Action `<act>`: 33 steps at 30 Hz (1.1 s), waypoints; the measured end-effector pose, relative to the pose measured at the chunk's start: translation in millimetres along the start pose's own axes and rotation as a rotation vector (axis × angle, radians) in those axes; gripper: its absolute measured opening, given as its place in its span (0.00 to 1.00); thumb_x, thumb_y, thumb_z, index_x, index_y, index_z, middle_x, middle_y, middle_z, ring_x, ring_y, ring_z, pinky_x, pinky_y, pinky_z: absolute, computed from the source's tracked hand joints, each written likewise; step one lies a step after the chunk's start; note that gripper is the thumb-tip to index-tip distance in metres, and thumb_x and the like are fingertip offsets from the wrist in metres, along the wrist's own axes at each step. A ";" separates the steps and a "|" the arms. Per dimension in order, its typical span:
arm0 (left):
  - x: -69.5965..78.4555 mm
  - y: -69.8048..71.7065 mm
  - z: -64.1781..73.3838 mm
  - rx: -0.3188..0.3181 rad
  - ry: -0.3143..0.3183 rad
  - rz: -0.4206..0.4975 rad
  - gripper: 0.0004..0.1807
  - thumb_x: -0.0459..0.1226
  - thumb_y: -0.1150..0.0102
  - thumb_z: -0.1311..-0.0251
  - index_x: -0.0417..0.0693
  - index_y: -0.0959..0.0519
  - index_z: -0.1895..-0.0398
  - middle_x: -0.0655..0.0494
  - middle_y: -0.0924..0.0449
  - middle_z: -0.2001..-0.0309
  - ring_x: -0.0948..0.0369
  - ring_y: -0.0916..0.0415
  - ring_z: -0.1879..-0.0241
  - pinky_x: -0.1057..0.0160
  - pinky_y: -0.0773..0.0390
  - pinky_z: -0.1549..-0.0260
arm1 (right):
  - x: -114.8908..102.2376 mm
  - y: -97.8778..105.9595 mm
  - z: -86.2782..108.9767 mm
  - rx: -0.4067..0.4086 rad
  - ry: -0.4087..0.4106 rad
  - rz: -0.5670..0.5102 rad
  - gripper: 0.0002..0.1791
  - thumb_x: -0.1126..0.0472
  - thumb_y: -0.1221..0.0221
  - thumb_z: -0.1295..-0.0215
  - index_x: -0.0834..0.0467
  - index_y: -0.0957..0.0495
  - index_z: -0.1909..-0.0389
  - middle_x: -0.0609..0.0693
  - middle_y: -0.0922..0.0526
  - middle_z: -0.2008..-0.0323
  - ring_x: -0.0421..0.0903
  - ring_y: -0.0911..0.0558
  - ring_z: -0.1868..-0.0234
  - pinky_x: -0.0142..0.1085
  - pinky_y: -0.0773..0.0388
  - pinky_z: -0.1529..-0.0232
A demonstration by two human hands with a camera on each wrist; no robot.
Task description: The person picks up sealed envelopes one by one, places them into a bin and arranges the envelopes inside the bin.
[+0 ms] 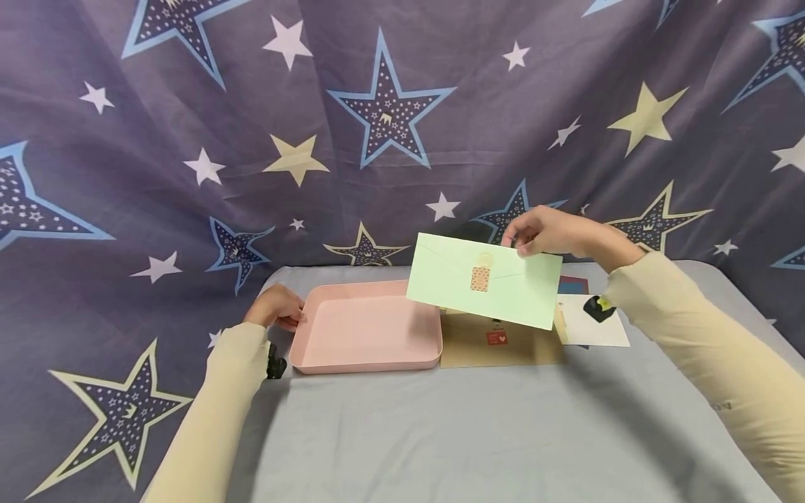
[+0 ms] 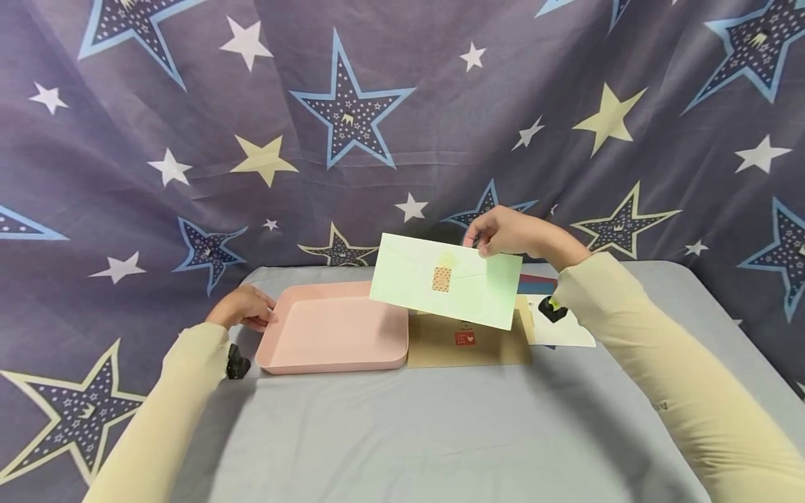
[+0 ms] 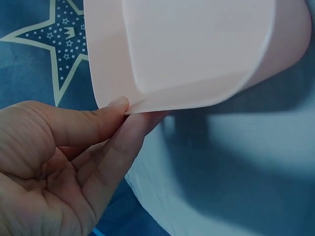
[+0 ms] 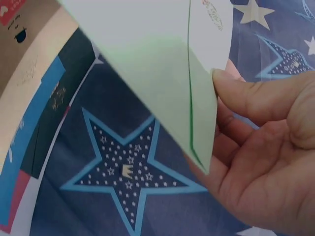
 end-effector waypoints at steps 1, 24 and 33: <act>-0.4 0.2 -0.5 0.002 0.002 0.004 0.23 0.20 0.39 0.46 0.24 0.23 0.43 0.52 0.20 0.78 0.64 0.20 0.82 0.64 0.12 0.76 | -0.8 -1.7 -0.7 0.007 0.004 -0.005 0.11 0.75 0.41 0.33 0.64 0.19 0.52 0.53 0.19 0.66 0.46 0.25 0.64 0.36 0.27 0.66; -2.8 2.4 -3.5 0.011 0.050 -0.019 0.18 0.21 0.37 0.45 0.27 0.19 0.49 0.51 0.18 0.77 0.63 0.19 0.83 0.64 0.12 0.75 | -10.9 -54.0 -27.6 0.025 -0.034 -0.133 0.13 0.75 0.38 0.37 0.67 0.15 0.52 0.53 0.14 0.67 0.43 0.21 0.65 0.32 0.22 0.63; 2.2 2.7 -0.4 0.022 0.048 -0.066 0.07 0.21 0.41 0.48 0.36 0.22 0.79 0.55 0.25 0.87 0.65 0.22 0.88 0.66 0.15 0.80 | -3.7 -68.2 -33.6 -0.058 -0.072 -0.157 0.13 0.74 0.38 0.35 0.68 0.16 0.51 0.50 0.13 0.67 0.43 0.21 0.61 0.32 0.23 0.55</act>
Point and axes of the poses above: each hand's wrist, its own z-axis away from the middle knuckle, its own y-axis out of the back of the hand, x = y × z, the point moved 5 cm from there along -z, towards the middle knuckle
